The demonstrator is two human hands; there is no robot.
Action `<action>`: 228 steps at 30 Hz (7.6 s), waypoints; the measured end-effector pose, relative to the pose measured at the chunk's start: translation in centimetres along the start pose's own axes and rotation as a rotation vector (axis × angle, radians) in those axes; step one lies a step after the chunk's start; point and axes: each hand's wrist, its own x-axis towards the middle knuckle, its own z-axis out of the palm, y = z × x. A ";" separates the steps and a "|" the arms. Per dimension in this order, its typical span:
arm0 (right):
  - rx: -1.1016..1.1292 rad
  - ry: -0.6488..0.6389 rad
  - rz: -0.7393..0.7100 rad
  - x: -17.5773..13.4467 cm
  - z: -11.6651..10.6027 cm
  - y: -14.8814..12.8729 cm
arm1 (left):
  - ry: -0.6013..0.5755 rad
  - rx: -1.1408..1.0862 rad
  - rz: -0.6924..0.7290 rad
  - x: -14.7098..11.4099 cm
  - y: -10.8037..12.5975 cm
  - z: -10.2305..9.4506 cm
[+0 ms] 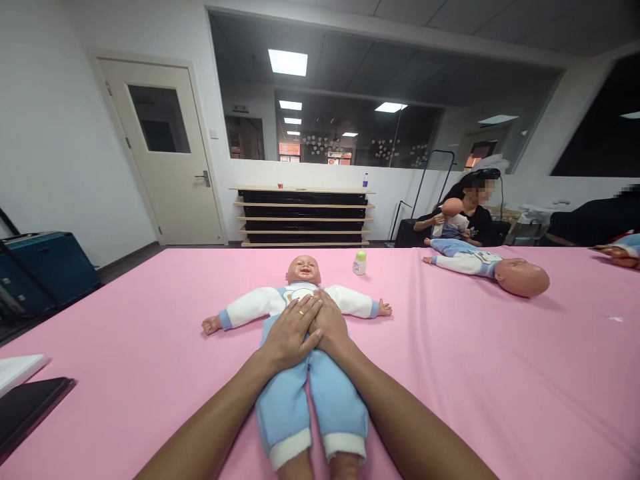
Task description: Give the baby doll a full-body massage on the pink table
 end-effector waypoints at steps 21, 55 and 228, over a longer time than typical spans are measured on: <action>0.168 0.434 -0.246 -0.9 -0.8 0.0 | 0.168 0.064 -0.410 0.1 -1.7 2.4; 0.090 0.035 -0.303 0.1 -0.8 0.0 | 0.173 -0.013 -0.176 -0.2 -1.2 1.5; 0.261 0.367 -0.397 -1.3 -1.2 -0.2 | 0.181 -0.049 -0.438 0.0 -3.6 3.7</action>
